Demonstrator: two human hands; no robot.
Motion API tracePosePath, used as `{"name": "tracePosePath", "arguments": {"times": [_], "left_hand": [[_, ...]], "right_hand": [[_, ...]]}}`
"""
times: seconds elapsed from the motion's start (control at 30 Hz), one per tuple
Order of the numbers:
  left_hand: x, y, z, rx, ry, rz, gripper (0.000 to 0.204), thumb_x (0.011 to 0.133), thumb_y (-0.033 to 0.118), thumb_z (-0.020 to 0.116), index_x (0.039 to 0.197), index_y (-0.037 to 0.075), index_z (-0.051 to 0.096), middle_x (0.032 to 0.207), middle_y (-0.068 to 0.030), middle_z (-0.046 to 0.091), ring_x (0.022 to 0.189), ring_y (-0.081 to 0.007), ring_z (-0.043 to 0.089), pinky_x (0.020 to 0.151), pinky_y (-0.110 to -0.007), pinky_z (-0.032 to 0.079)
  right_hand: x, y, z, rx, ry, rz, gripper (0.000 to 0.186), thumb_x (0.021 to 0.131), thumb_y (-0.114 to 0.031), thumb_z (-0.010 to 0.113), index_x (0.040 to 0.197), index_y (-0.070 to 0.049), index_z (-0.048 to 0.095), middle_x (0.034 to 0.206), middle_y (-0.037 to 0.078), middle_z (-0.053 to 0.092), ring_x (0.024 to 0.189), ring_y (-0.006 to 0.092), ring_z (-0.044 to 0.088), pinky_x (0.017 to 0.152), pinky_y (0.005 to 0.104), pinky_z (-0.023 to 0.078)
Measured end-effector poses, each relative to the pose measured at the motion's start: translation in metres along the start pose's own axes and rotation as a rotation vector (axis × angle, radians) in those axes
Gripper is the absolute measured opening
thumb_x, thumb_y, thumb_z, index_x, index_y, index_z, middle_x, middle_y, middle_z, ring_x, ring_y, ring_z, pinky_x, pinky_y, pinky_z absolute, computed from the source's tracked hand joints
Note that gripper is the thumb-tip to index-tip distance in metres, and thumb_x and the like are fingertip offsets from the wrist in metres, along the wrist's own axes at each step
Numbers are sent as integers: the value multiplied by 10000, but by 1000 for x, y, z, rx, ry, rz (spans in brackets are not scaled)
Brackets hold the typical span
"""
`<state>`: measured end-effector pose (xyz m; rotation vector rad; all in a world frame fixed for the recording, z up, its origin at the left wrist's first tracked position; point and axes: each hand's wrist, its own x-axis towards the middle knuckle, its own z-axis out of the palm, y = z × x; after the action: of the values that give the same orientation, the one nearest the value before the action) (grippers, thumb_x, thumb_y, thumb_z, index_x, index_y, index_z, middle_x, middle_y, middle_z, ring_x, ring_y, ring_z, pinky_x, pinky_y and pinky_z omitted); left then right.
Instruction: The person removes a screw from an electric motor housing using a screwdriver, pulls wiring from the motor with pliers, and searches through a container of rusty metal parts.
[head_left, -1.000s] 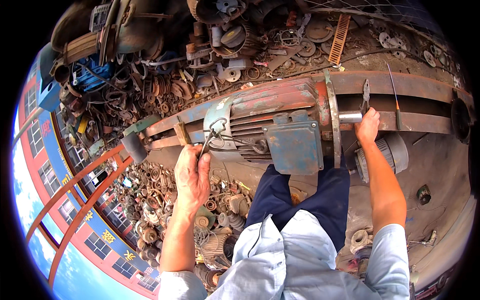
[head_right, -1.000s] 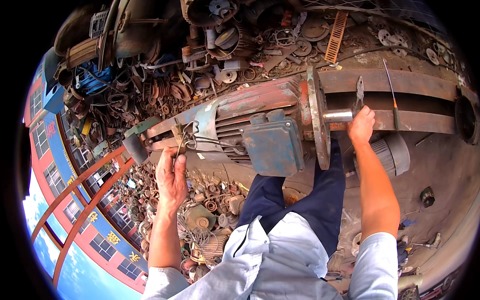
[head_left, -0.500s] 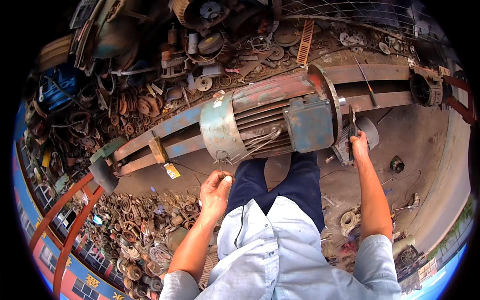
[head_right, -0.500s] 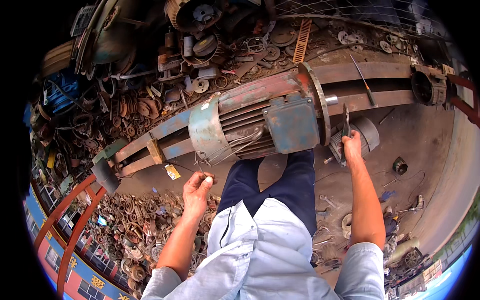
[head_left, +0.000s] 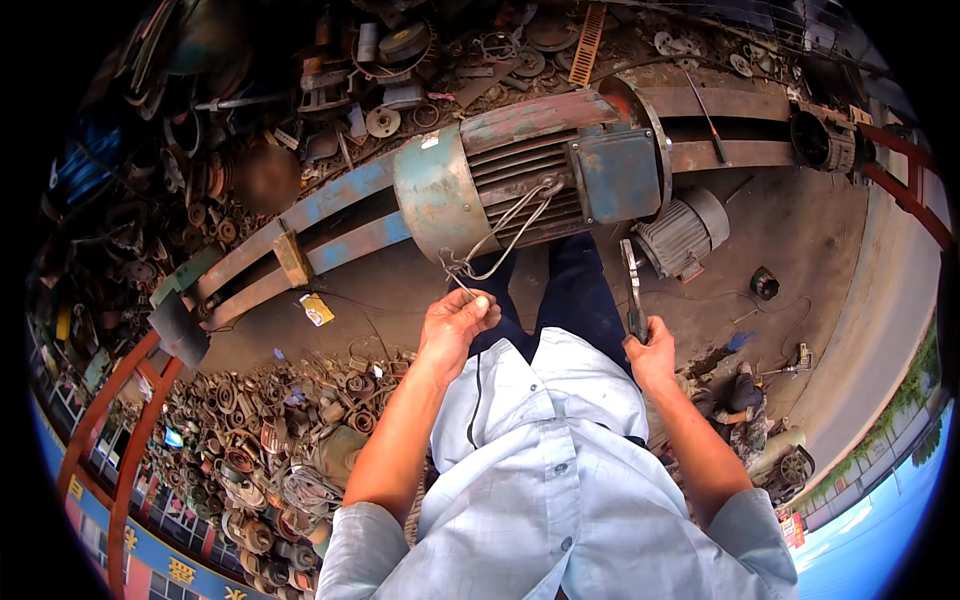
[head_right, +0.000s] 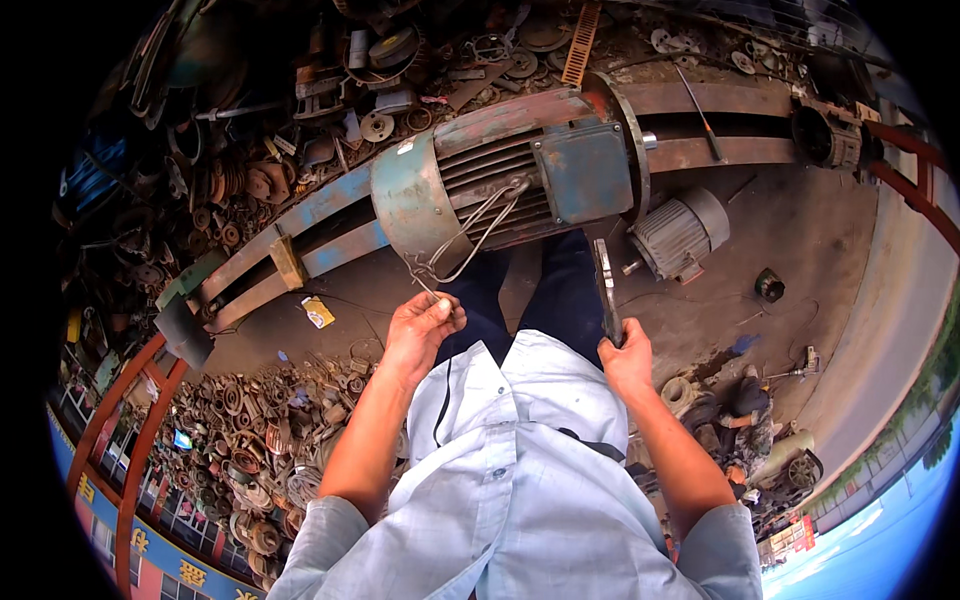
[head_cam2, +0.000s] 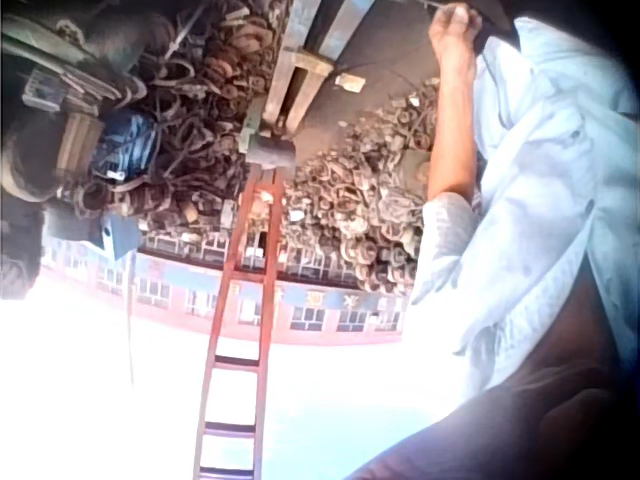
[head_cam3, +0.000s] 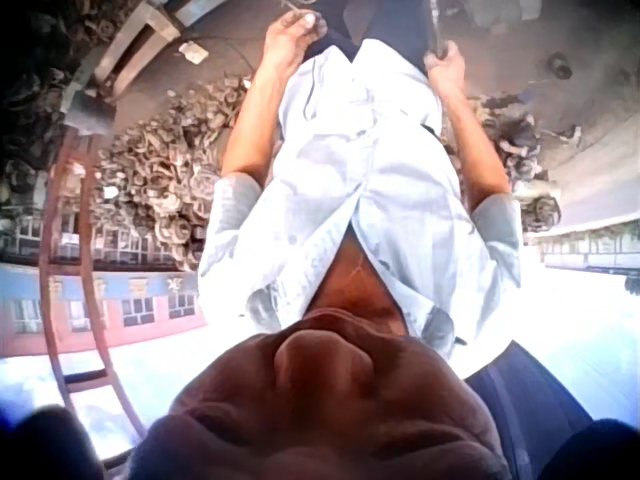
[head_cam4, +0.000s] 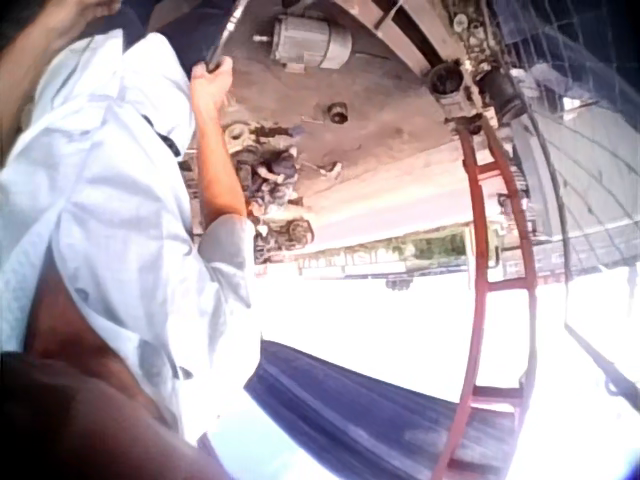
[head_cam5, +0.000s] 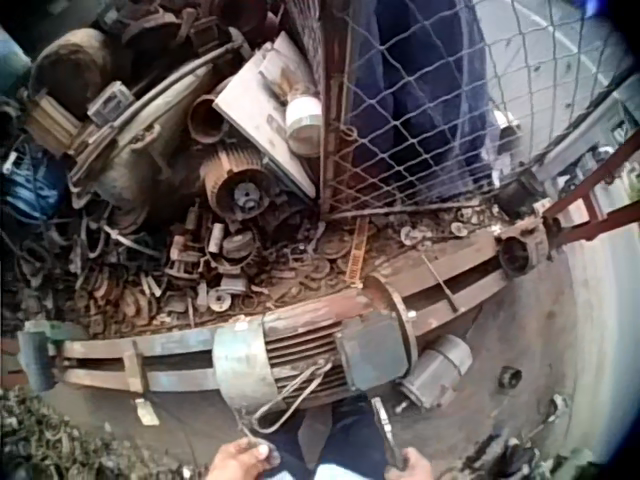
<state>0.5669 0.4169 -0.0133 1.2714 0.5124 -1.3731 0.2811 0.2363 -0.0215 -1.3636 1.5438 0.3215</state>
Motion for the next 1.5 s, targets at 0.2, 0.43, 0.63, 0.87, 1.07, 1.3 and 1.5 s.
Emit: {"name": "tracePosePath", "arguments": {"times": [0.2, 0.43, 0.63, 0.87, 1.07, 1.3, 1.5], "left_hand": [[-11, -4, 7, -228, 20, -47, 125, 955, 159, 662, 935, 37, 644, 915, -90, 657, 876, -217, 648, 857, -408, 544], [-19, -2, 17, -296, -92, -52, 134, 955, 175, 659, 915, 49, 633, 911, -91, 654, 877, -229, 645, 854, -404, 540], [-26, 0, 33, 19, -5, 11, 151, 958, 174, 666, 973, 24, 654, 909, -81, 671, 865, -201, 656, 855, -380, 538], [-31, 4, 77, 526, 11, 169, 169, 971, 138, 658, 1008, -24, 685, 915, -69, 704, 873, -155, 666, 843, -317, 546], [-41, 14, 111, 1268, -126, 560, 196, 883, 106, 698, 1057, 21, 671, 879, -71, 651, 798, -182, 629, 743, -310, 520], [-79, 56, 127, 1727, -82, 1164, 392, 746, 92, 783, 1118, 62, 662, 1011, -97, 619, 964, -282, 618, 821, -416, 504], [-34, 58, 112, 1783, -133, 967, 489, 728, 188, 804, 1169, 65, 631, 1131, -131, 611, 988, -323, 641, 837, -430, 525]], "right_hand": [[0, -42, 9, -34, -156, -140, 135, 784, -57, 641, 899, -8, 589, 738, 81, 562, 669, 159, 544, 647, 325, 469], [3, -24, -3, -52, -189, -261, 108, 774, -34, 619, 871, -4, 581, 829, 134, 572, 745, 256, 567, 700, 353, 468], [6, -18, -5, 7, -315, -292, 195, 799, 13, 628, 989, -14, 596, 840, 35, 581, 761, 124, 558, 698, 276, 459], [-14, -92, 19, 662, -549, -330, 380, 893, -29, 703, 1248, -8, 569, 1061, 28, 644, 958, 79, 594, 848, 252, 495], [-32, -128, 12, 645, -510, -405, 258, 885, -88, 712, 1098, -34, 575, 1067, 20, 623, 891, 64, 510, 793, 248, 457], [-32, -147, 2, 818, -522, -291, 128, 905, -39, 652, 974, -29, 546, 981, 71, 669, 790, 105, 631, 702, 281, 558], [-32, -164, 3, 847, -564, -286, 97, 909, -18, 598, 982, -30, 535, 1036, 132, 684, 820, 171, 674, 735, 324, 579]]}}
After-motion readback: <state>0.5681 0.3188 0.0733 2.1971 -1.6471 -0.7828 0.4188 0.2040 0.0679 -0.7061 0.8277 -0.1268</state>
